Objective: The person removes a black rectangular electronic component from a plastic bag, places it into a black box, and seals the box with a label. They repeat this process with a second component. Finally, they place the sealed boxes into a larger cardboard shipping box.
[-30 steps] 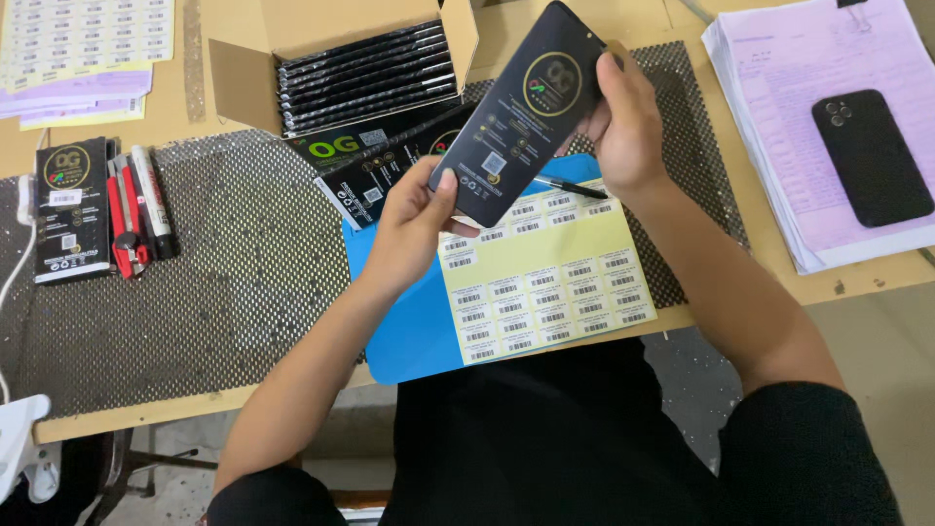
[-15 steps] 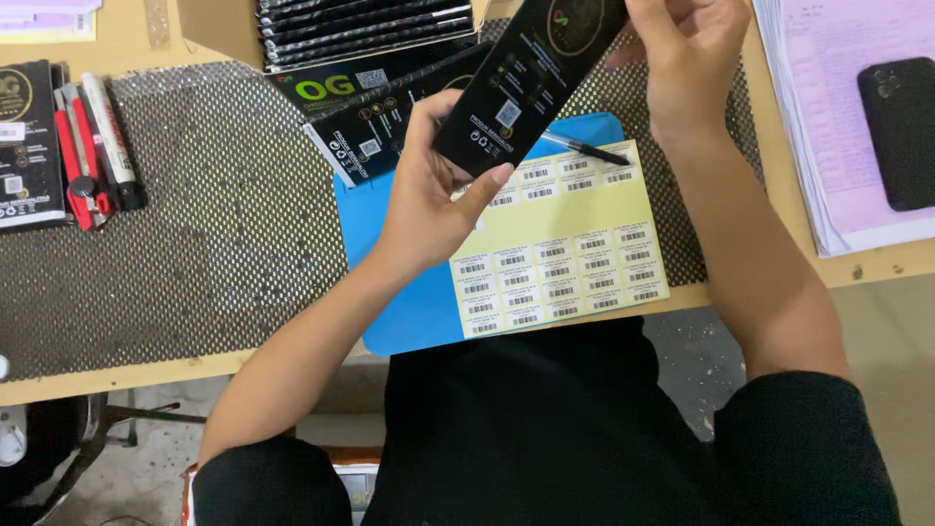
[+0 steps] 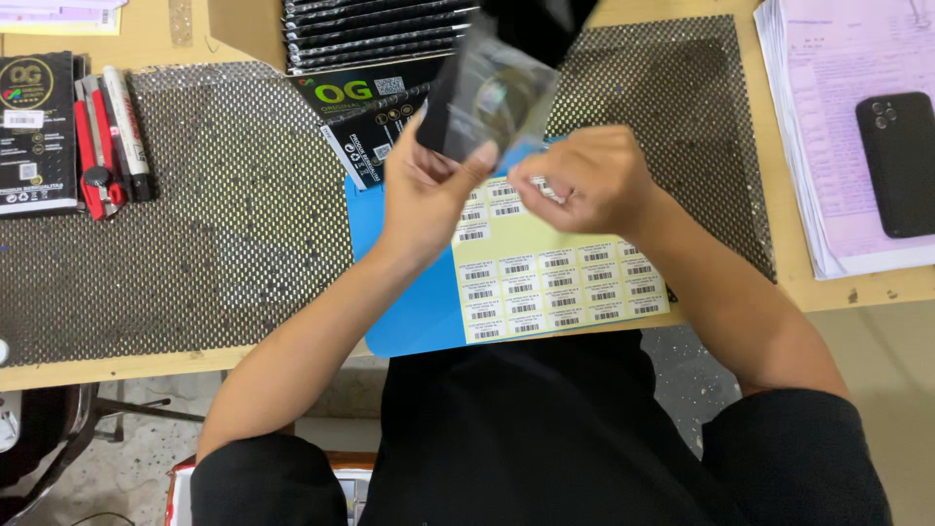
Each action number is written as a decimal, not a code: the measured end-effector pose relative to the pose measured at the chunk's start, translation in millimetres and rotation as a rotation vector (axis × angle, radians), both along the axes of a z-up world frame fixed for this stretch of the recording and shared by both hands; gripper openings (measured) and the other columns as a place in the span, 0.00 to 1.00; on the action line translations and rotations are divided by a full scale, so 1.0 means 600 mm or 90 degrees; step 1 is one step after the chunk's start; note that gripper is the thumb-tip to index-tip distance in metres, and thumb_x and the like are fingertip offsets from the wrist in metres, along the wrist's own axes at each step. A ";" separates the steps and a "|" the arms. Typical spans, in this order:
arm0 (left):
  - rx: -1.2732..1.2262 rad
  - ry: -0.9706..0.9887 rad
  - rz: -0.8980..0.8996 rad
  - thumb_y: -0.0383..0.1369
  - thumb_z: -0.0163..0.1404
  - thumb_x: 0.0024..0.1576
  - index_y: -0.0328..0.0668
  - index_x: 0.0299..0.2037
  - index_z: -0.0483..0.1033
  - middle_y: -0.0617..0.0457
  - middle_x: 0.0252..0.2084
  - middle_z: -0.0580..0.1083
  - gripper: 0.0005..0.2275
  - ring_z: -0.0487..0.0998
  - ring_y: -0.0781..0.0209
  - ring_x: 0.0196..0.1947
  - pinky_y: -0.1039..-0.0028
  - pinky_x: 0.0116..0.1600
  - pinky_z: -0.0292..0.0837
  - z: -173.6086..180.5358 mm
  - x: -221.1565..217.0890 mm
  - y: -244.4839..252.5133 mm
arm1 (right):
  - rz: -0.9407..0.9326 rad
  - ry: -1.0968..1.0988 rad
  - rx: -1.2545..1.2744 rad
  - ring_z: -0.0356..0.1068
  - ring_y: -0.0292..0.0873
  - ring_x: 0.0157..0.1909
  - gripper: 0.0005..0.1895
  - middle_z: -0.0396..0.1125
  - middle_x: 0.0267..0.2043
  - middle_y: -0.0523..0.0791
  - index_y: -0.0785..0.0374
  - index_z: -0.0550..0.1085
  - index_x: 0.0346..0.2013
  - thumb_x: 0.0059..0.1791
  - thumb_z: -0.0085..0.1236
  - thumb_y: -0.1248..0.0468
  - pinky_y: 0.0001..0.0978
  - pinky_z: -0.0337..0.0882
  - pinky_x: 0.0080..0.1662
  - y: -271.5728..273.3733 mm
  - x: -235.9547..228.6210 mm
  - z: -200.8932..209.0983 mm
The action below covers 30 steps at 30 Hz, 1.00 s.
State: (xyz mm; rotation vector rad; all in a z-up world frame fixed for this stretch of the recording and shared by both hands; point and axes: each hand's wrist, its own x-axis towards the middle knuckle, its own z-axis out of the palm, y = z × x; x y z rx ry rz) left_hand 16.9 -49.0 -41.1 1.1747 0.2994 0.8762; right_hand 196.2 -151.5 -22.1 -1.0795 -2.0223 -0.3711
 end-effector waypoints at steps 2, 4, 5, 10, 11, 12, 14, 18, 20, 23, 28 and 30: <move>0.026 -0.009 0.038 0.29 0.61 0.58 0.35 0.59 0.67 0.47 0.51 0.78 0.21 0.80 0.57 0.52 0.69 0.58 0.79 0.020 -0.008 0.007 | 0.032 0.043 -0.017 0.59 0.35 0.16 0.05 0.59 0.16 0.37 0.62 0.78 0.31 0.50 0.63 0.72 0.27 0.60 0.23 -0.009 -0.007 0.004; 0.055 -0.017 0.075 0.32 0.61 0.59 0.38 0.56 0.69 0.50 0.52 0.77 0.18 0.79 0.60 0.53 0.70 0.59 0.78 0.034 -0.015 0.015 | 0.062 0.087 -0.032 0.56 0.36 0.17 0.04 0.52 0.16 0.35 0.61 0.76 0.30 0.49 0.61 0.71 0.29 0.57 0.24 -0.012 -0.006 -0.001; 0.051 -0.016 0.099 0.32 0.61 0.58 0.39 0.53 0.69 0.50 0.49 0.77 0.17 0.80 0.60 0.49 0.70 0.55 0.79 0.038 -0.018 0.019 | 0.088 0.166 -0.011 0.60 0.35 0.16 0.07 0.57 0.15 0.38 0.62 0.74 0.24 0.45 0.54 0.75 0.26 0.61 0.21 -0.012 0.000 -0.008; 0.071 -0.057 0.120 0.30 0.62 0.58 0.43 0.50 0.68 0.54 0.45 0.78 0.15 0.80 0.62 0.46 0.71 0.54 0.81 0.049 -0.029 0.029 | 0.185 0.426 0.088 0.50 0.31 0.12 0.17 0.51 0.10 0.41 0.62 0.59 0.10 0.41 0.40 0.80 0.25 0.45 0.14 -0.008 0.042 -0.036; 0.072 -0.030 0.122 0.31 0.62 0.58 0.41 0.59 0.63 0.53 0.46 0.79 0.23 0.82 0.60 0.47 0.68 0.54 0.84 0.050 -0.031 0.027 | 0.201 0.496 0.092 0.55 0.32 0.14 0.10 0.54 0.14 0.41 0.64 0.62 0.22 0.47 0.41 0.78 0.23 0.50 0.15 -0.007 0.049 -0.035; 0.073 -0.003 0.125 0.32 0.62 0.58 0.39 0.69 0.58 0.51 0.46 0.80 0.32 0.84 0.57 0.48 0.64 0.54 0.87 0.051 -0.033 0.026 | 0.217 0.566 0.095 0.60 0.32 0.15 0.05 0.58 0.19 0.41 0.66 0.64 0.35 0.52 0.41 0.76 0.20 0.56 0.17 -0.007 0.056 -0.033; 0.109 -0.034 0.121 0.31 0.63 0.58 0.37 0.70 0.57 0.48 0.56 0.75 0.33 0.78 0.55 0.58 0.64 0.66 0.79 0.043 -0.032 0.030 | 0.209 0.630 0.064 0.52 0.33 0.14 0.04 0.51 0.18 0.40 0.64 0.63 0.35 0.54 0.45 0.72 0.24 0.51 0.17 -0.014 0.056 -0.017; 0.167 -0.026 0.098 0.32 0.62 0.60 0.36 0.71 0.57 0.51 0.56 0.74 0.32 0.78 0.63 0.52 0.77 0.52 0.80 0.040 -0.040 0.032 | 0.154 0.720 0.035 0.35 0.32 0.13 0.06 0.41 0.15 0.37 0.60 0.59 0.34 0.53 0.45 0.65 0.29 0.41 0.19 -0.015 0.064 0.001; 0.154 -0.066 0.064 0.26 0.60 0.60 0.36 0.71 0.57 0.48 0.58 0.74 0.30 0.77 0.59 0.57 0.72 0.61 0.78 0.049 -0.039 0.028 | 0.148 0.747 0.057 0.39 0.34 0.15 0.07 0.43 0.17 0.40 0.61 0.58 0.32 0.51 0.46 0.65 0.30 0.43 0.21 -0.013 0.069 -0.010; 0.146 -0.065 0.045 0.26 0.60 0.59 0.36 0.70 0.58 0.51 0.53 0.73 0.30 0.74 0.64 0.49 0.75 0.51 0.72 0.056 -0.043 0.025 | 0.191 0.780 0.053 0.42 0.35 0.17 0.08 0.45 0.19 0.42 0.61 0.58 0.33 0.50 0.46 0.65 0.30 0.44 0.24 -0.014 0.068 -0.013; 0.161 -0.063 0.025 0.28 0.61 0.59 0.37 0.67 0.62 0.63 0.34 0.67 0.27 0.59 0.77 0.27 0.83 0.30 0.55 0.056 -0.041 0.028 | 0.220 0.787 0.003 0.46 0.35 0.20 0.11 0.51 0.22 0.43 0.61 0.59 0.35 0.51 0.51 0.62 0.30 0.50 0.27 -0.020 0.064 -0.023; 0.127 -0.130 -0.012 0.25 0.63 0.57 0.35 0.65 0.63 0.49 0.58 0.74 0.27 0.77 0.58 0.59 0.68 0.65 0.78 0.062 -0.038 0.024 | 0.212 0.824 -0.036 0.60 0.37 0.24 0.15 0.62 0.25 0.45 0.60 0.62 0.34 0.49 0.62 0.60 0.27 0.61 0.30 -0.022 0.064 -0.029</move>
